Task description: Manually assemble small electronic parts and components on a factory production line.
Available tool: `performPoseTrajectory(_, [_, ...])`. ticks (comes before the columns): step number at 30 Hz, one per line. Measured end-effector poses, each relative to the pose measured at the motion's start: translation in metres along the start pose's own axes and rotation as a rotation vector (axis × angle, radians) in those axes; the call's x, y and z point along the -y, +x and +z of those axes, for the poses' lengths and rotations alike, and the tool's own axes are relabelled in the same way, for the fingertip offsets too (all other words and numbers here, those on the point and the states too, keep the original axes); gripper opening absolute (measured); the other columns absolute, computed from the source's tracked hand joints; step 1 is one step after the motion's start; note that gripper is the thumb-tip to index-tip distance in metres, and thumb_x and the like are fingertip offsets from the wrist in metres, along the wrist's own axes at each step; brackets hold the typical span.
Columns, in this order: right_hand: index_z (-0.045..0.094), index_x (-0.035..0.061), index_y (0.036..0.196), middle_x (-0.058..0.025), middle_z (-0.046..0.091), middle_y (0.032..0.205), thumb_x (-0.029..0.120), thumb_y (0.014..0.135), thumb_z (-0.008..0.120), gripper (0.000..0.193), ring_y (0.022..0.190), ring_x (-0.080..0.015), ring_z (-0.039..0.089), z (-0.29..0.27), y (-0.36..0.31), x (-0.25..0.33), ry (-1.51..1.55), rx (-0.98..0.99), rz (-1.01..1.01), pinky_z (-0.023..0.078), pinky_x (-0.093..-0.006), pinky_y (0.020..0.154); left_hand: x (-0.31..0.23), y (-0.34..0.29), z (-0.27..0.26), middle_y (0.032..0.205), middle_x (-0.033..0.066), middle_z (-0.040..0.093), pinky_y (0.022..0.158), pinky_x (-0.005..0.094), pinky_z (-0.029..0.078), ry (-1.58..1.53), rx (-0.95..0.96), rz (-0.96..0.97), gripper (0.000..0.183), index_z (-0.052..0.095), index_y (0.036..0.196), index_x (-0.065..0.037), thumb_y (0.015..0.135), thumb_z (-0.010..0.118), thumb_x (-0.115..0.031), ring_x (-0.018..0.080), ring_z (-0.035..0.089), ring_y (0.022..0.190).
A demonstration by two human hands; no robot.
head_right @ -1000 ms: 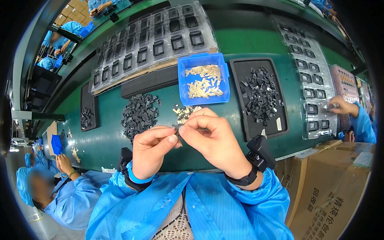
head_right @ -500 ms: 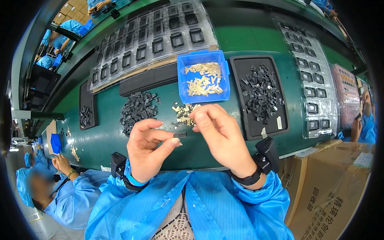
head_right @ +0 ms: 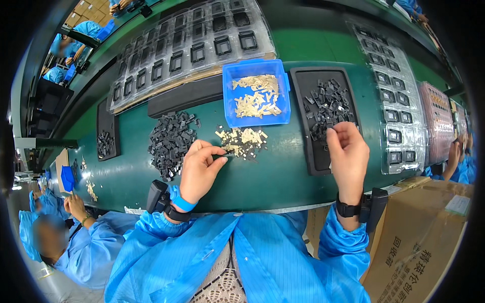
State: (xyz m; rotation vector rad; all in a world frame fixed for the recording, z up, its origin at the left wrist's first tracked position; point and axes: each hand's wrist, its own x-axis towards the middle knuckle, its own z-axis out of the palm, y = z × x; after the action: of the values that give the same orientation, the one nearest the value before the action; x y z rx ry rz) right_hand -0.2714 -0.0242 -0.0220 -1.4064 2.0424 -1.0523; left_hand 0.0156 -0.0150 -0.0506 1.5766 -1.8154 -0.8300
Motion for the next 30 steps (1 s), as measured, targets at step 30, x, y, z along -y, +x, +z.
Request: performPoseTrajectory(30, [0.062, 0.0013, 0.081, -0.0101, 0.059, 0.071, 0.012, 0.080, 0.064, 0.011, 0.057, -0.0189, 0.058, 0.048, -0.040, 0.044, 0.105, 0.340, -0.150, 0.046, -0.0300, 0.053, 0.030, 0.040, 0.009, 0.083, 0.0128, 0.053, 0.062, 0.0358, 0.045, 0.087, -0.099, 0.088, 0.007, 0.059, 0.082, 0.000, 0.080, 0.063, -0.005, 0.0274, 0.056, 0.069])
